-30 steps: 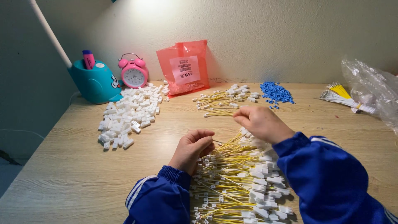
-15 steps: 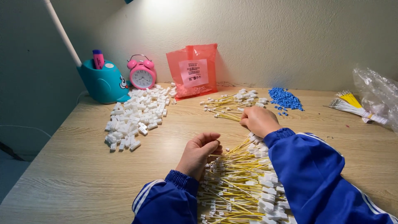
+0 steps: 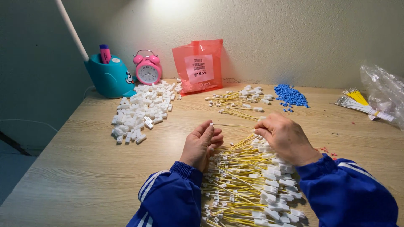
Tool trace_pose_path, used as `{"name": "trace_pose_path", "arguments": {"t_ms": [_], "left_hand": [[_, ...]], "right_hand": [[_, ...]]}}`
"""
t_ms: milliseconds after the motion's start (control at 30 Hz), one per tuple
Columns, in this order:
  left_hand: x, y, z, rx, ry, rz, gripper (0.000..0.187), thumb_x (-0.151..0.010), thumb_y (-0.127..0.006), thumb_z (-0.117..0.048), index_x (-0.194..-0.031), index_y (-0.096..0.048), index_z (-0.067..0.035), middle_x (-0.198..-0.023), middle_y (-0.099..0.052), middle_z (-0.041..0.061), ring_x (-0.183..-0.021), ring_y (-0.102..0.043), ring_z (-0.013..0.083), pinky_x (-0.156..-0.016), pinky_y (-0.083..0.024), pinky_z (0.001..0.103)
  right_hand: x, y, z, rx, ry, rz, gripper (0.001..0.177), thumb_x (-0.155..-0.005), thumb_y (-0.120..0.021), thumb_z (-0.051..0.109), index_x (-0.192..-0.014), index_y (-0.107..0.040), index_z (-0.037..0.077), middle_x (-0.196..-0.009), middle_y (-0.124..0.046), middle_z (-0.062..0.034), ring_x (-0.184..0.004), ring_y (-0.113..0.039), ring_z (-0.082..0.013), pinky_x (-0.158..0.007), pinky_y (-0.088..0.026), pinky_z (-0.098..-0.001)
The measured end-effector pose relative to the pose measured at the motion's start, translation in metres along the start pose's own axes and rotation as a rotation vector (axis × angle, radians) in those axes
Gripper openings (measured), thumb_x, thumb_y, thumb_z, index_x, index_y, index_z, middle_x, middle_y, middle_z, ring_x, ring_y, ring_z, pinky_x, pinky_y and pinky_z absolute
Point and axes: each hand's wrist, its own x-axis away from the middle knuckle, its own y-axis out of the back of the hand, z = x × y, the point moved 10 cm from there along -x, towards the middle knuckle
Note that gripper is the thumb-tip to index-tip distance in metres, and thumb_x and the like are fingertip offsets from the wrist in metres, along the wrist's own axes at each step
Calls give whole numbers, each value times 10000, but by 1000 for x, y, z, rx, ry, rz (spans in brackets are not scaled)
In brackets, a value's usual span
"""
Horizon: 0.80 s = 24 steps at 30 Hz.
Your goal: Assembling small foam tips and beads onto yellow sticks at a desk
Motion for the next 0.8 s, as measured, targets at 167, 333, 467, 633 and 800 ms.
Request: {"name": "trace_pose_path", "arguments": {"t_ms": [167,333,467,633,800], "left_hand": [[0,0,2,-32,10,12,263,-944,-632,-160,-1175,-620,-34,-894,-723,160,-762,-739,232,-669,-628,333],[0,0,3,-71,25,5,223,-937,-634,-139,-1129,-648,-26,-879,-724,158,-747,-737,228,-670,-629,338],[3,-1,1,-87,34,-2,190,-930,-653,-148,-1074,-659,-24,-854,-718,167,-726,-736,239,-612,-619,320],[11,-10,2,-153,77,-26,158,-929,-644,-165,-1040,-651,-53,-838,-713,123,-718,-721,202,-598,-596,285],[14,-4,-4,-164,51,-111,110,-908,-675,-137,-984,-648,-62,-843,-720,149,-730,-720,227,-610,-600,352]], "right_hand": [[11,-1,-5,-6,-20,11,79,-876,-661,323,-863,-704,258,-804,-615,-9,-867,-669,-230,-751,-540,-331],[14,-2,-12,-12,-26,-18,75,-866,-671,337,-850,-704,272,-811,-615,7,-865,-666,-205,-749,-538,-316],[12,8,-9,-102,-89,1,82,-880,-666,315,-864,-716,252,-805,-631,-14,-846,-674,-238,-739,-538,-337],[19,46,-60,-101,-192,-51,108,-907,-654,307,-928,-719,224,-829,-643,-54,-852,-676,-266,-738,-536,-355],[51,67,-144,10,-477,68,126,-850,-710,249,-935,-743,162,-895,-721,-68,-877,-699,-275,-798,-524,-401]]}}
